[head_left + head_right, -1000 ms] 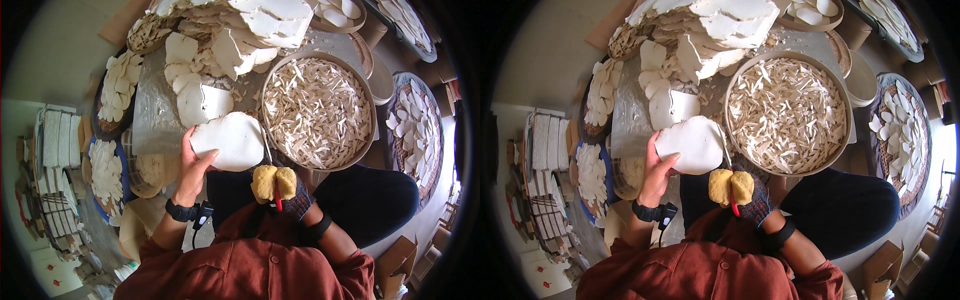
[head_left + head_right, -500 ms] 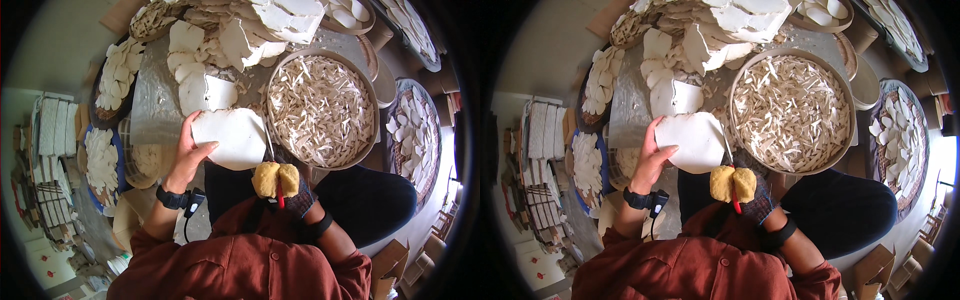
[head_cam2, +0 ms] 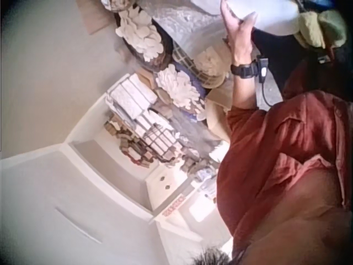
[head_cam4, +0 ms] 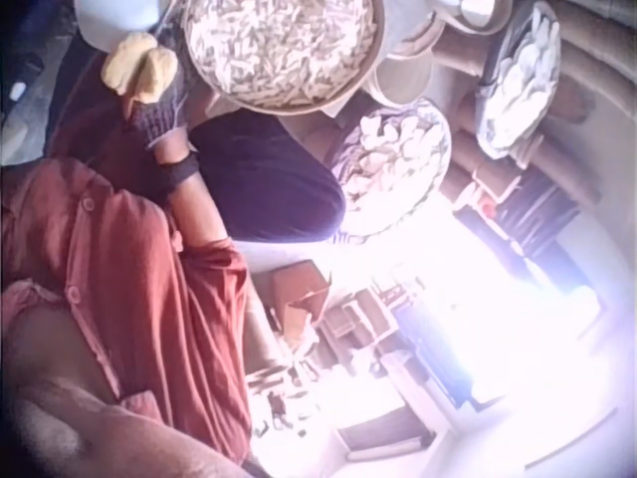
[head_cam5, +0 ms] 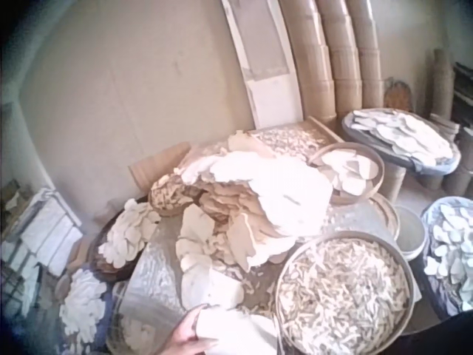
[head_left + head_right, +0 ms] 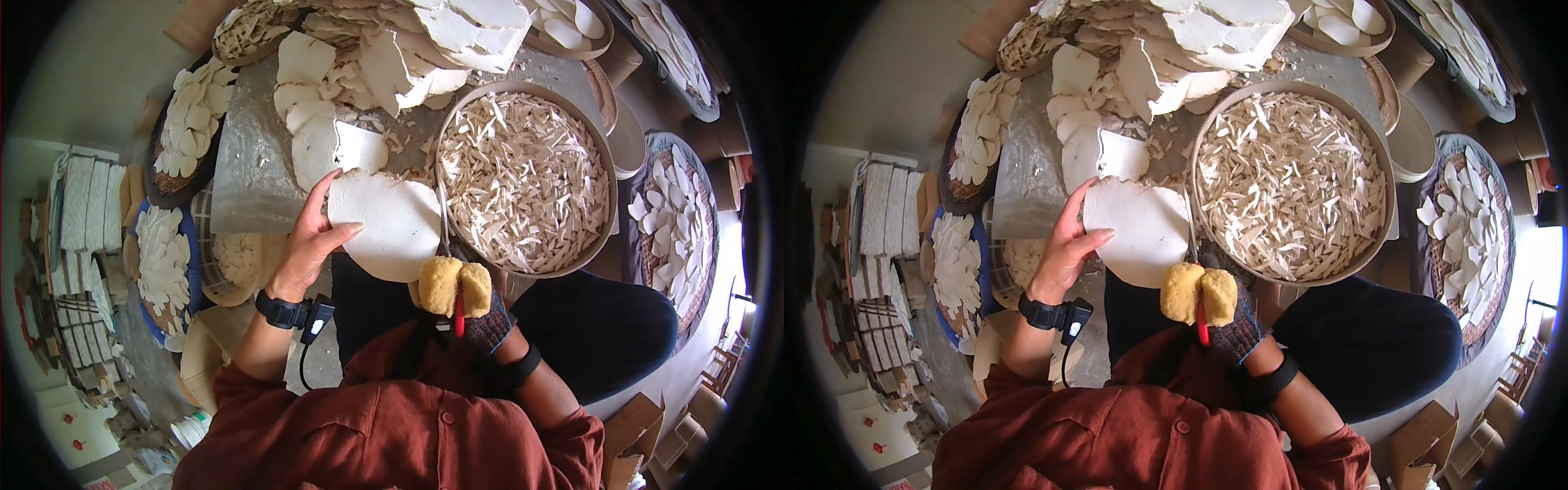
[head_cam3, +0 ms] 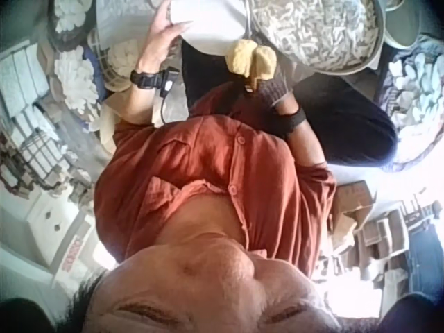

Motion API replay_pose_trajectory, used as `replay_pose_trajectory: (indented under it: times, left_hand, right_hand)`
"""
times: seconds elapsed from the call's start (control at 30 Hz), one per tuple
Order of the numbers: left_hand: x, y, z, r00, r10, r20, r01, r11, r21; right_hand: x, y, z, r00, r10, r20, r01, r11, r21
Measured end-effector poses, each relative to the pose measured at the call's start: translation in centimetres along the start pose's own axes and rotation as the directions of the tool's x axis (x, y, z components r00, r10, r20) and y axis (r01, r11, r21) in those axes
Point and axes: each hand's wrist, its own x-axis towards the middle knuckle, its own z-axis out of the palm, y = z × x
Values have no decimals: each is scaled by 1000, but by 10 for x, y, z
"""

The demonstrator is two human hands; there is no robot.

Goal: The person picks up large pieces of white material from a stack, cuts them into smaller strips using shears, and drops the fragments into a round container. They repeat this process, occasionally reaching for new pieces from the pile or moving fragments within the container by hand.

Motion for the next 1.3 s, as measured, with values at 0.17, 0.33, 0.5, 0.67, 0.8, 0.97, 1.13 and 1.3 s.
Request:
replay_pose_trajectory:
  times: [0.17,0.33,0.5,0.67,0.8,0.97,1.13,1.3]
  left_hand:
    - [3,-16,6,974,41,-225,-64,993,-98]
    - [1,-22,18,950,209,-231,-204,978,46]
    - [1,-8,11,989,99,-109,-97,995,21]
    - [3,-11,16,987,145,-68,-136,983,126]
    - [3,-8,20,993,96,-67,-92,993,69]
    - [1,-1,17,999,43,-14,-42,998,41]
    - [-1,-4,16,998,33,45,-41,980,193]
    - [-3,0,10,995,-59,83,47,989,137]
  right_hand:
    - [-2,1,7,988,136,73,-153,930,335]
    - [-2,-5,15,989,113,97,-145,874,464]
    - [4,-14,13,980,169,107,-200,792,577]
    - [6,-13,7,994,102,35,-106,981,163]
    - [2,-10,13,982,154,107,-186,712,677]
    - [4,-12,16,974,216,69,-181,555,812]
    - [10,-17,10,997,38,66,-40,999,25]
    - [7,-13,9,986,158,55,-167,920,354]
